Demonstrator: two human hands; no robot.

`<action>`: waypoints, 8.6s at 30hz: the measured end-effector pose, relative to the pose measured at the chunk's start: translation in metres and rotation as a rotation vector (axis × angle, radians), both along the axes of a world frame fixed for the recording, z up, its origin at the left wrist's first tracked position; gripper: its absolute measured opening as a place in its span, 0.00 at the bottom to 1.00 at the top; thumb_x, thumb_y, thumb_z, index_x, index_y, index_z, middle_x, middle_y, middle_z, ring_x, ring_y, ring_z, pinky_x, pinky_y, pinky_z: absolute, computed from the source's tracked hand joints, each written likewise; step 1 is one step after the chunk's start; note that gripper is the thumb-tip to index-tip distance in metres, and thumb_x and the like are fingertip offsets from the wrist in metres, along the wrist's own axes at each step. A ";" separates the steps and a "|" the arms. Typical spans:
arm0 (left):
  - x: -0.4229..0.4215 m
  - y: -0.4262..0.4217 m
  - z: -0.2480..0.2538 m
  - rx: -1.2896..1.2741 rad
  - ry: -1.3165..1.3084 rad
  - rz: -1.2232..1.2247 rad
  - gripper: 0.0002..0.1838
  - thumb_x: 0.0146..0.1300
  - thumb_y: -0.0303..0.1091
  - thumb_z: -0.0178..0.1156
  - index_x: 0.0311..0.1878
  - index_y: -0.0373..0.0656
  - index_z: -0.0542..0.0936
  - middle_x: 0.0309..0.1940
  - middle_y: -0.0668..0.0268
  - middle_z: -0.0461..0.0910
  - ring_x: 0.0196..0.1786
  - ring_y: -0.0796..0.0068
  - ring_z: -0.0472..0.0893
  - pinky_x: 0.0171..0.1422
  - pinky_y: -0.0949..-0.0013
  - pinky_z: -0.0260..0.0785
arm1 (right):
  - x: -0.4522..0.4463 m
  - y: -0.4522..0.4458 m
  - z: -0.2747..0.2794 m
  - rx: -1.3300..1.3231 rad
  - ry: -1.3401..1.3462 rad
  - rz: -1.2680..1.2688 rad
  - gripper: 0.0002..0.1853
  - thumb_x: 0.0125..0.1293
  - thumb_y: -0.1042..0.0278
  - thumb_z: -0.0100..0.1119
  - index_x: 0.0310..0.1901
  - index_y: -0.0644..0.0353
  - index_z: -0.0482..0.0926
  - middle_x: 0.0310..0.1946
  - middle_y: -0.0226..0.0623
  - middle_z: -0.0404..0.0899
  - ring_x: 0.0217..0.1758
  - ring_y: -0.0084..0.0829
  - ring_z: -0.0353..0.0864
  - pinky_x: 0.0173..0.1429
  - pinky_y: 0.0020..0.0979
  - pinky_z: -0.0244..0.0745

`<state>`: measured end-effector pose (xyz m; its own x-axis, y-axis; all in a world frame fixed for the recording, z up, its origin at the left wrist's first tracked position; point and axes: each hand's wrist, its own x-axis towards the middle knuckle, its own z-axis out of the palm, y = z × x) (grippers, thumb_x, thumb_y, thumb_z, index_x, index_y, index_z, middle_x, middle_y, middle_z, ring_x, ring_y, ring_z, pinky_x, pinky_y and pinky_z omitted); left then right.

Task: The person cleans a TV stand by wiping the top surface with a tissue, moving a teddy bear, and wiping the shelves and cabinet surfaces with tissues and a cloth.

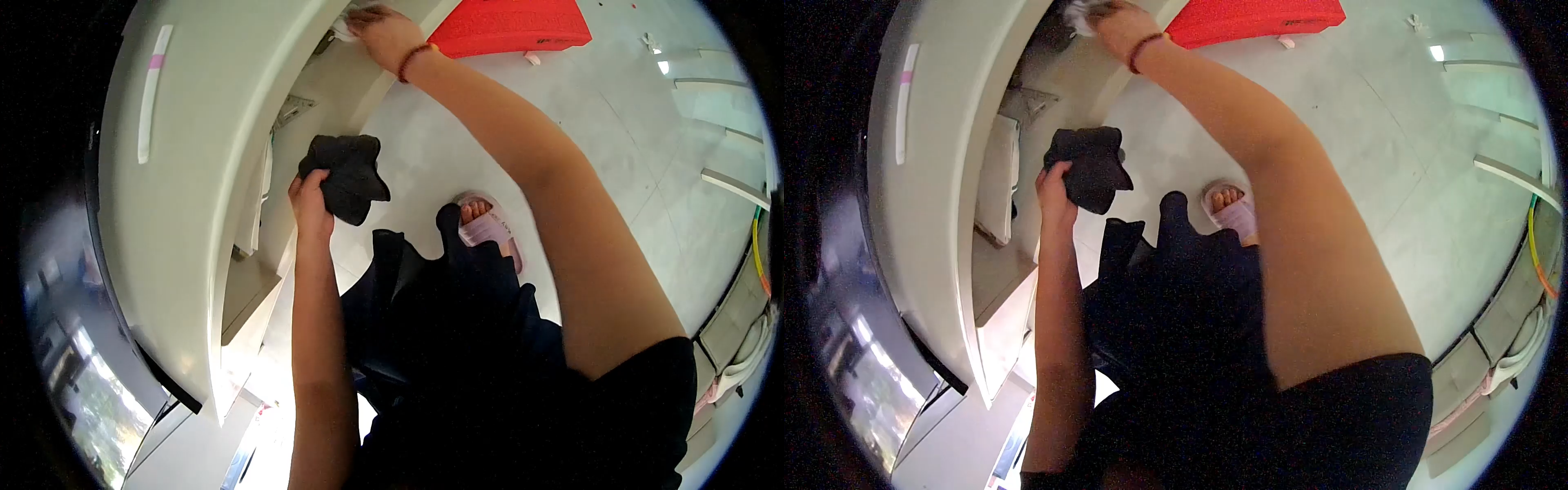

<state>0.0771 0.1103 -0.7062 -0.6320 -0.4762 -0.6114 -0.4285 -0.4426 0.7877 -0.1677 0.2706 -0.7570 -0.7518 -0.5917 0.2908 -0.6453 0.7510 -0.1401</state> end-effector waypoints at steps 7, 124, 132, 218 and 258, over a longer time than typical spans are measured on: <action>-0.002 -0.004 -0.004 -0.005 -0.011 -0.006 0.12 0.52 0.23 0.60 0.41 0.32 0.77 0.38 0.58 0.80 0.39 0.66 0.80 0.47 0.67 0.74 | 0.089 0.006 0.046 -0.269 -0.008 0.327 0.16 0.56 0.72 0.56 0.47 0.51 0.80 0.44 0.31 0.82 0.52 0.38 0.78 0.55 0.35 0.77; -0.039 0.043 0.030 -0.611 0.402 -0.286 0.16 0.67 0.28 0.55 0.56 0.35 0.76 0.47 0.62 0.81 0.50 0.74 0.77 0.58 0.71 0.67 | 0.088 0.059 -0.011 -0.427 0.005 0.175 0.25 0.59 0.77 0.52 0.61 0.57 0.73 0.63 0.40 0.71 0.69 0.39 0.67 0.72 0.43 0.61; -0.062 0.017 -0.018 -0.877 0.277 -0.345 0.15 0.68 0.31 0.49 0.55 0.35 0.73 0.48 0.53 0.80 0.50 0.58 0.79 0.59 0.64 0.67 | -0.032 0.132 -0.007 -0.684 0.039 -0.313 0.21 0.67 0.71 0.42 0.60 0.62 0.74 0.61 0.45 0.73 0.66 0.43 0.68 0.71 0.38 0.60; -0.055 0.018 -0.027 -0.855 0.230 -0.317 0.18 0.68 0.32 0.49 0.57 0.32 0.71 0.50 0.50 0.77 0.53 0.55 0.77 0.62 0.62 0.65 | -0.105 0.058 0.025 0.146 0.234 -0.190 0.21 0.64 0.71 0.47 0.58 0.60 0.74 0.60 0.45 0.73 0.64 0.45 0.69 0.68 0.40 0.64; -0.045 0.025 -0.010 -0.659 0.247 -0.251 0.16 0.68 0.30 0.53 0.57 0.36 0.73 0.50 0.57 0.79 0.51 0.64 0.77 0.60 0.66 0.67 | 0.088 0.046 -0.004 -0.180 0.038 0.323 0.13 0.55 0.71 0.53 0.42 0.60 0.79 0.42 0.43 0.80 0.47 0.46 0.78 0.54 0.41 0.75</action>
